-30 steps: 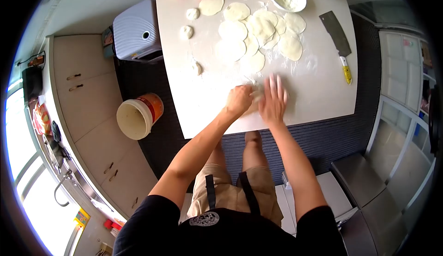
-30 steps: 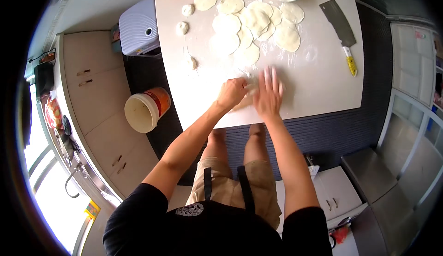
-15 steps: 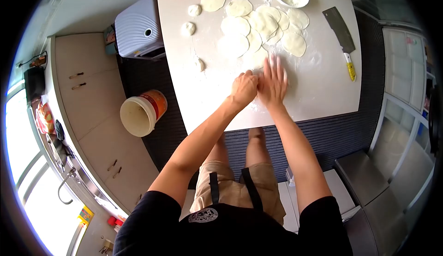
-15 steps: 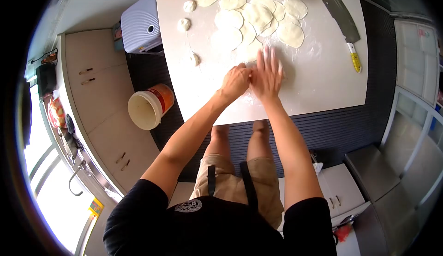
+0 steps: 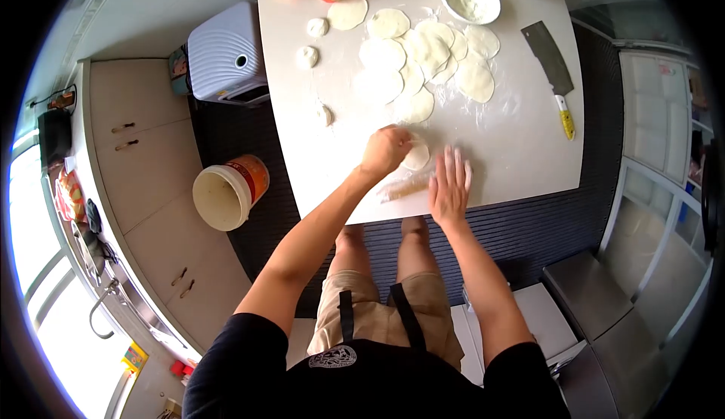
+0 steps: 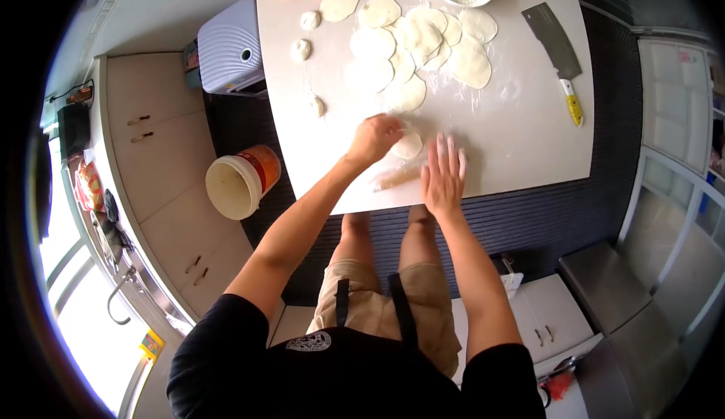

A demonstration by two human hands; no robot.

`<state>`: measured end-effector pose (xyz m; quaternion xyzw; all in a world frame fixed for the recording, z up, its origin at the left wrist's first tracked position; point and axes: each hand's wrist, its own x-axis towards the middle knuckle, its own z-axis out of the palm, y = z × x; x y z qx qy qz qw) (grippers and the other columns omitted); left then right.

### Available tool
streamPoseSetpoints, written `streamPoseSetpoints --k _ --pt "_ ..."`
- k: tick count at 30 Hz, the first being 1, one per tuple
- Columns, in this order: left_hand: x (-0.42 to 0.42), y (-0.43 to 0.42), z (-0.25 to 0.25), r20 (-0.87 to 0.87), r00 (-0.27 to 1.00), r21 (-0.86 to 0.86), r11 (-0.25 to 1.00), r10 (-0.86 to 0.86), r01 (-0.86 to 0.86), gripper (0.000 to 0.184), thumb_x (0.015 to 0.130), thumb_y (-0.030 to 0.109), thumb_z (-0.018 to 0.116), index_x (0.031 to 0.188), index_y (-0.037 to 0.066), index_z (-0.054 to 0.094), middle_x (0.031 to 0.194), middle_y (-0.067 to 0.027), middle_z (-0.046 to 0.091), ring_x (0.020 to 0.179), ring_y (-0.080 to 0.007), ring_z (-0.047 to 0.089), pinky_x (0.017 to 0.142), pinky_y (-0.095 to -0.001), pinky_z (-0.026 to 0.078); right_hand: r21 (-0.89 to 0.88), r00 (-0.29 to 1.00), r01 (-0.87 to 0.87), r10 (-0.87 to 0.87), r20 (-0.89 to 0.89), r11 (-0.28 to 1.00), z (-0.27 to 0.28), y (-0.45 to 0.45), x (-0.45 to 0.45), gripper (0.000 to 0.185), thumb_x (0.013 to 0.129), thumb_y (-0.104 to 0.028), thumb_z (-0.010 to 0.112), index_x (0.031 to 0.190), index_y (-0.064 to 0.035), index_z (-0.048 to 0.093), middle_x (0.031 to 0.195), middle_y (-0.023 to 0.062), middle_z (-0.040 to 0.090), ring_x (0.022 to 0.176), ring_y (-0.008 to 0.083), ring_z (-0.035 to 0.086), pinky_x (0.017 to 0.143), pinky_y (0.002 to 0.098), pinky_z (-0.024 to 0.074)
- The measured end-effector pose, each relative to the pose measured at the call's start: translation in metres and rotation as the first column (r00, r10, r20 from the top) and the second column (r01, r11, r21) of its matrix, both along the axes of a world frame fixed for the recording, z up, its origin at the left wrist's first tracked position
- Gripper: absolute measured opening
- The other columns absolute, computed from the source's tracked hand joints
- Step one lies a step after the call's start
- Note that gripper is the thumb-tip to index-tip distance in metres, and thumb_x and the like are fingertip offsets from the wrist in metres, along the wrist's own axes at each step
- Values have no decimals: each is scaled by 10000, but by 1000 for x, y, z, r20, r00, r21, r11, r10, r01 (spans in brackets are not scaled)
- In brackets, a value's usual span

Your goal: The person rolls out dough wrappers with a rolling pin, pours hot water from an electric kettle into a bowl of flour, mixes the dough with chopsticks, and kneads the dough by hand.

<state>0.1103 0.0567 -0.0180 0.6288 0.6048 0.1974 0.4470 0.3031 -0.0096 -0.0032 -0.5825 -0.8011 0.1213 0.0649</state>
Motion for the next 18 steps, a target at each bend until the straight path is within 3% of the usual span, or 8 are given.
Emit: streamPoseSetpoints --k 2,6,7,9,10,12,17,18 --pt "-4 -1 -6 25 999 -183 983 37 -32 147 818 159 655 891 38 693 813 -141 645 748 -321 642 703 -396 516 7 1000 2 -2 -2 1000 -11 12 -1 503 950 -262 361 1393 -29 415 1475 140 372 1380 336 304 1095 514 205" --pt "10 6 2 -316 941 -58 992 -122 109 130 830 125 620 894 38 693 826 -149 652 781 -331 647 710 -395 522 90 993 116 -115 -25 989 -5 92 -55 537 901 -249 447 1392 -33 413 1479 142 365 1391 328 287 1113 499 215" --pt "11 8 -4 -331 943 70 995 -41 68 127 824 130 635 888 36 691 818 -144 647 777 -330 645 704 -396 518 78 995 96 -94 -32 992 -7 81 -53 543 903 -255 447 1399 -38 407 1480 142 363 1391 327 285 1115 500 212" --pt "1 10 -2 -153 986 56 996 -61 70 136 813 139 652 885 30 689 823 -145 648 778 -324 647 704 -395 518 95 998 48 -44 -41 994 -11 60 -35 553 908 -268 447 1413 -48 393 1482 143 360 1393 326 283 1118 501 207" --pt "-4 12 1 -57 996 52 996 -65 67 142 808 144 661 884 27 688 825 -146 648 778 -321 649 704 -394 517 -33 997 32 -30 72 999 -6 35 -22 555 922 -278 434 1425 -51 375 1494 143 339 1397 323 275 1118 500 205" --pt "-11 8 0 56 996 -129 990 71 -64 145 774 150 663 858 33 681 809 -159 662 793 -350 645 720 -410 516 -39 997 -11 13 70 999 5 -2 -2 560 915 -265 439 1428 -51 369 1506 129 319 1405 317 259 1122 494 198" --pt "8 19 21 -348 904 -225 958 -249 178 137 821 118 630 914 24 667 884 -151 666 859 -322 646 766 -396 511 76 997 64 -67 26 995 -6 87 -52 534 920 -263 442 1398 -31 393 1519 126 296 1413 320 239 1130 496 190" --pt "8 18 15 -367 917 -49 987 -159 152 110 828 123 618 876 38 668 895 -143 667 865 -325 638 769 -404 505 101 994 111 -111 -6 989 -5 100 -61 551 917 -273 449 1407 -32 379 1517 136 298 1415 317 235 1134 492 184"
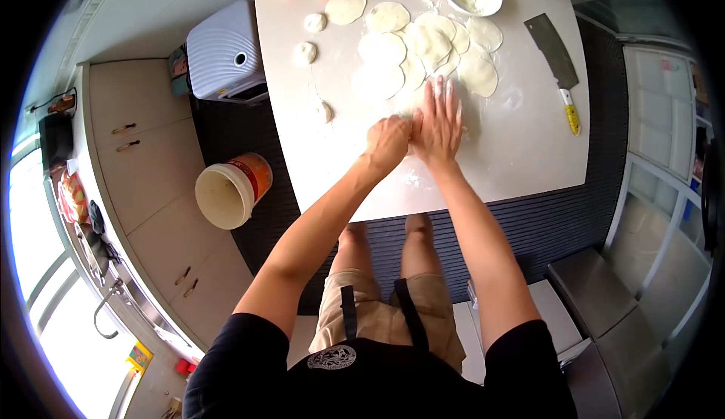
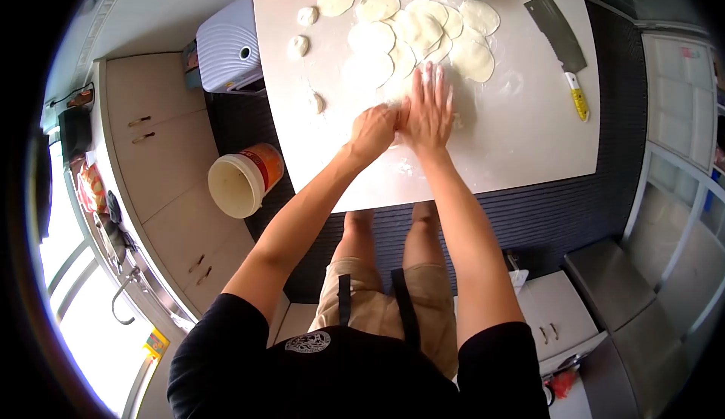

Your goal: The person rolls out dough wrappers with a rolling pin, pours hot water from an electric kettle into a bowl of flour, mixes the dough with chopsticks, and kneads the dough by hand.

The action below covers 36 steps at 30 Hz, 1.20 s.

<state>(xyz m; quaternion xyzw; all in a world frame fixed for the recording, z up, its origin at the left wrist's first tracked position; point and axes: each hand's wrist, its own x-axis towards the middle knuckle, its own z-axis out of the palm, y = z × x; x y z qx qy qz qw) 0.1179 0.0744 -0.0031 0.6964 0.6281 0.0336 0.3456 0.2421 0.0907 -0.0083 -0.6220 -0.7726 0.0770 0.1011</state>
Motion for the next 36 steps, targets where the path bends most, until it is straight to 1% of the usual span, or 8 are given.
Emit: streamPoseSetpoints --k 5,12,16,22,24,27,34,36 --pt "-23 -3 -11 271 959 -1 996 85 -88 165 824 145 609 954 68 678 891 -135 677 847 -327 645 762 -401 511 -116 997 -74 77 25 991 -1 -95 48 541 932 -261 416 1424 -42 371 1480 158 358 1399 349 264 1136 489 170" --pt "-5 5 -1 -60 997 1 999 -48 48 163 806 131 636 947 65 683 965 -166 673 870 -324 651 757 -400 517 -2 999 29 -29 -14 1000 -1 0 -5 555 924 -265 412 1428 -41 350 1512 150 299 1417 316 231 1136 498 176" --pt "-26 2 -9 308 939 -36 988 156 -153 153 804 105 639 934 38 686 903 -164 679 832 -322 658 751 -382 521 -102 997 -68 71 30 992 -4 -80 37 546 926 -281 409 1414 -37 375 1507 141 315 1409 327 245 1134 502 176" --pt "-16 2 11 -42 997 -147 988 -61 54 145 813 147 649 935 70 666 917 -141 681 850 -325 657 744 -397 521 -31 997 -59 61 51 998 -8 -33 11 545 933 -281 403 1417 -34 370 1490 147 346 1404 332 257 1136 504 160" --pt "-15 2 -7 21 999 102 995 -24 22 149 812 162 661 921 60 667 896 -145 682 823 -328 655 731 -395 518 5 1000 21 -21 -4 1000 -3 1 -9 540 958 -304 344 1430 -42 359 1508 155 311 1416 328 227 1137 493 150" --pt "-33 4 -11 319 939 -20 991 130 -131 165 800 189 662 869 39 661 806 -167 666 785 -329 655 702 -420 512 -71 998 -54 55 12 996 -7 -59 19 522 962 -313 354 1423 -69 385 1503 160 317 1404 348 248 1131 512 148" --pt "-28 0 4 -65 997 -135 989 50 -59 88 809 135 598 819 85 670 842 -152 680 764 -350 659 693 -410 536 -26 995 -88 89 41 996 -6 -25 3 552 927 -336 465 1408 -73 407 1500 156 323 1392 354 270 1122 518 192" --pt "-27 2 -8 10 997 78 994 74 -74 90 803 151 623 803 70 661 833 -145 679 768 -342 660 704 -401 532 50 998 19 -16 -53 999 -4 15 -19 583 920 -334 477 1410 -31 386 1501 170 316 1393 358 268 1122 512 199"
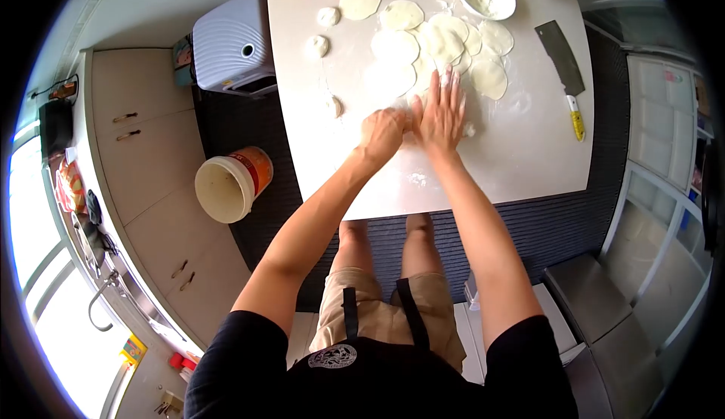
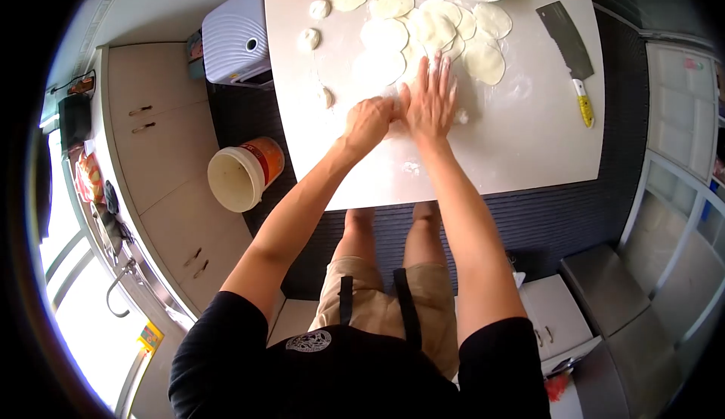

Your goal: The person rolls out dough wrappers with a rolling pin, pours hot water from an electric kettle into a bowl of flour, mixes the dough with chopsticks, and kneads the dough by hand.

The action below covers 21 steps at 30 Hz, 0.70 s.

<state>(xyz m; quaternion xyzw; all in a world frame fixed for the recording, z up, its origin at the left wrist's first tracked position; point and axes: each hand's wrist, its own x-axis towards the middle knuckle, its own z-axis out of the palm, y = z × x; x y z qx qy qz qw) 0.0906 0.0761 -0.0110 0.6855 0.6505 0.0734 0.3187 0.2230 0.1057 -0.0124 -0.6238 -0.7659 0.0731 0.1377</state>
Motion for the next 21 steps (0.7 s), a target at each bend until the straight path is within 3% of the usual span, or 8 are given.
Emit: streamPoseSetpoints --k 3,6,7,10,11,14,17,21 --pt "-18 6 -2 196 981 -53 998 -5 16 126 785 175 657 817 54 664 830 -140 680 762 -330 661 715 -399 528 -78 994 -69 75 76 995 -2 -54 23 561 941 -335 421 1406 -22 392 1495 176 326 1394 355 271 1124 510 188" --pt "-30 5 -4 326 925 -240 963 197 -121 222 769 220 703 873 25 677 829 -137 680 815 -315 654 721 -409 507 -182 992 -90 104 68 979 7 -127 56 510 963 -304 361 1403 -53 418 1481 153 362 1402 344 264 1122 542 145" --pt "-33 5 -4 271 958 -253 967 90 -20 220 768 219 702 878 31 674 834 -146 680 818 -324 657 724 -414 509 -163 993 -99 108 51 982 4 -119 54 509 963 -304 367 1401 -52 419 1480 154 362 1402 346 263 1121 540 152" --pt "-11 15 30 -21 1000 -295 955 -20 13 205 779 222 695 878 44 670 847 -152 681 835 -333 658 725 -414 513 -73 992 -101 106 64 992 -4 -48 21 510 960 -309 384 1397 -48 421 1482 157 354 1401 349 260 1120 526 177" --pt "-7 10 13 -32 998 -155 987 -53 48 204 792 244 686 873 58 664 855 -159 679 843 -341 655 730 -412 516 -40 997 -56 58 48 998 1 -21 7 512 959 -310 385 1397 -47 419 1483 158 351 1401 349 258 1119 522 186" --pt "-12 12 2 106 994 -81 996 -15 24 204 791 234 695 897 60 685 856 -163 678 816 -331 658 716 -402 514 -49 999 -34 36 36 998 0 -30 8 512 961 -307 391 1403 -50 413 1485 153 351 1402 339 260 1119 520 186" --pt "-32 9 -11 327 900 -258 943 290 -210 240 787 205 686 952 31 695 900 -132 699 821 -282 670 733 -370 520 -141 993 -79 90 74 987 -2 -123 50 505 958 -305 402 1400 -61 425 1483 147 358 1398 347 268 1122 515 177" --pt "-22 12 9 48 999 -237 972 23 -11 174 785 161 674 908 38 691 880 -162 694 823 -303 672 712 -387 529 -159 983 -98 120 137 982 -2 -74 31 520 924 -288 439 1399 -76 433 1487 152 350 1392 364 270 1132 505 176"
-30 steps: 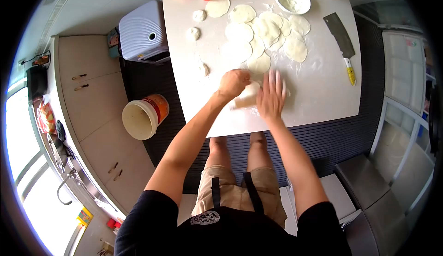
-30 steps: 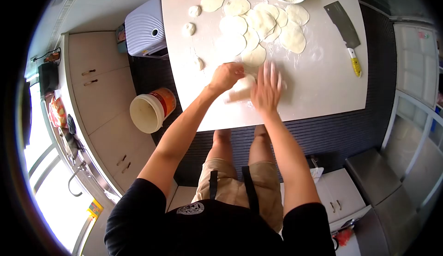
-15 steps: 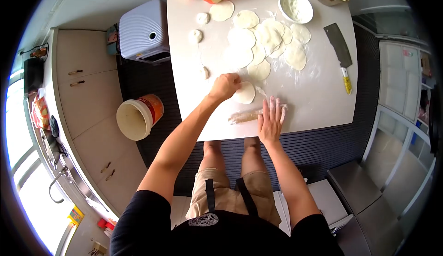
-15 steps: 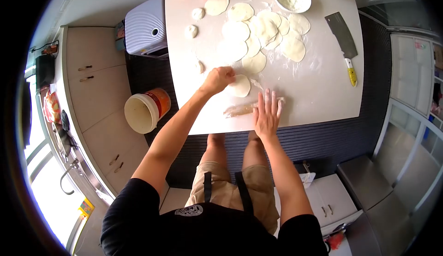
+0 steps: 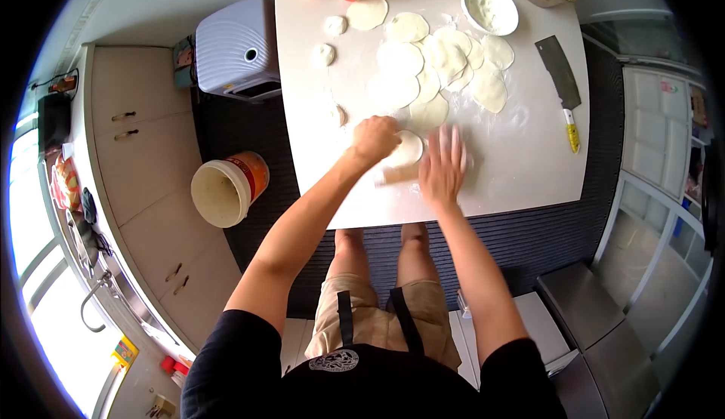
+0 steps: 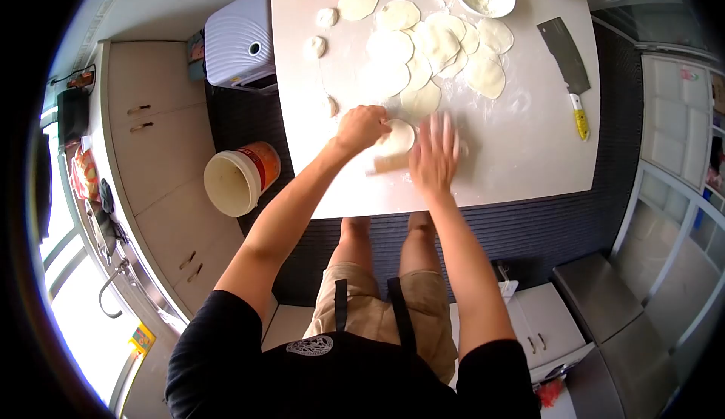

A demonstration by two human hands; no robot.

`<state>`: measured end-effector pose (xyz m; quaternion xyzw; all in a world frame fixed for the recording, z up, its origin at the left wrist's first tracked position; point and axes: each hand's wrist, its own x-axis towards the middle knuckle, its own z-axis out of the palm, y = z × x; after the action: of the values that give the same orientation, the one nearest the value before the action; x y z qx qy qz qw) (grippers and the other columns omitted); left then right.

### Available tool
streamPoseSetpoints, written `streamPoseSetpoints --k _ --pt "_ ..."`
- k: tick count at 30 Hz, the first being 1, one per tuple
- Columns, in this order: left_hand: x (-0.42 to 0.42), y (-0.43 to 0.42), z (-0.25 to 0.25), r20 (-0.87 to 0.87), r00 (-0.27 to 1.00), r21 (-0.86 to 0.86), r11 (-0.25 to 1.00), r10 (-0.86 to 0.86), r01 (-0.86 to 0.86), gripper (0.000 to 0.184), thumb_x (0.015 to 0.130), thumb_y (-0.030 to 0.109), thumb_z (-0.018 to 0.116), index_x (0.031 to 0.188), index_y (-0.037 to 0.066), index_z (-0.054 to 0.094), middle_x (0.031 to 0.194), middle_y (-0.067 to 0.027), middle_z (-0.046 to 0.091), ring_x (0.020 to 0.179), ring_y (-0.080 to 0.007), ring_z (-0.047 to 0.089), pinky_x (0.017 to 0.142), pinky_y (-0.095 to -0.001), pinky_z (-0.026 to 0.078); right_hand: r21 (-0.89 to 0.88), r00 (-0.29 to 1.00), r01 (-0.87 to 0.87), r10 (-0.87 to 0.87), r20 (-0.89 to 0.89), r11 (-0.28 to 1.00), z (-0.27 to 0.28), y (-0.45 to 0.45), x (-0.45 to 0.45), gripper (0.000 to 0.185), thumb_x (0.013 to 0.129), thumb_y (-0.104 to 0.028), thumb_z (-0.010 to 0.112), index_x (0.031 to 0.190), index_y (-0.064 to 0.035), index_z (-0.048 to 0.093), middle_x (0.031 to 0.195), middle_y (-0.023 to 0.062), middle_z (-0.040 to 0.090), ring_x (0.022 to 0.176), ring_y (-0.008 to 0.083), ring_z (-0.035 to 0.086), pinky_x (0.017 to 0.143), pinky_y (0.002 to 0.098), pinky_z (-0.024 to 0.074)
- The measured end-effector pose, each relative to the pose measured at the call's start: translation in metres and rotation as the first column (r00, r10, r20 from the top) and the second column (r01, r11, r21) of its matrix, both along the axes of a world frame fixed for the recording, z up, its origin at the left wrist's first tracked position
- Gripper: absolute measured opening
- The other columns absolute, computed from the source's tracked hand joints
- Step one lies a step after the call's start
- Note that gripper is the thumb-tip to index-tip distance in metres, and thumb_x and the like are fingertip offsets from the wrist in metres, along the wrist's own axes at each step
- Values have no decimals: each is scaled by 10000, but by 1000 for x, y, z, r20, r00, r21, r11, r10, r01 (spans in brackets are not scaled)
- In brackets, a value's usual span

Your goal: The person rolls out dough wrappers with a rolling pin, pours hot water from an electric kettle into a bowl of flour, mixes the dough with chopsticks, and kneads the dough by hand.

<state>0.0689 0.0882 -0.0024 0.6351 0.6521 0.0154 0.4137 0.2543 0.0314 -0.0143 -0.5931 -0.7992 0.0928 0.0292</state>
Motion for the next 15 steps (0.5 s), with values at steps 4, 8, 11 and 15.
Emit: streamPoseSetpoints --k 4,8,11,15 --pt "12 3 -7 -33 999 202 979 0 7 158 789 197 700 822 46 670 818 -172 671 769 -329 658 685 -395 517 139 990 94 -78 -121 986 5 71 -38 543 934 -284 455 1409 -30 394 1493 171 331 1400 346 262 1127 500 201" --pt "-17 4 -17 287 932 20 971 222 -237 207 780 161 695 941 32 684 874 -159 690 780 -291 661 711 -360 516 33 997 -31 34 -70 999 -1 -32 13 526 953 -312 420 1407 -47 409 1479 174 352 1385 365 282 1125 519 186" --pt "-23 9 -4 160 987 -90 996 -1 15 214 797 126 646 970 5 683 916 -148 698 834 -290 665 747 -378 517 26 997 -38 39 -64 999 -4 -33 15 513 949 -291 416 1405 -57 413 1485 177 341 1395 367 261 1123 535 176" --pt "7 12 12 -88 986 105 983 -142 151 167 802 198 677 914 77 704 872 -137 683 847 -308 656 746 -411 512 123 979 114 -91 -180 986 5 79 -45 533 943 -295 421 1407 -34 397 1496 174 320 1406 361 239 1125 532 177"
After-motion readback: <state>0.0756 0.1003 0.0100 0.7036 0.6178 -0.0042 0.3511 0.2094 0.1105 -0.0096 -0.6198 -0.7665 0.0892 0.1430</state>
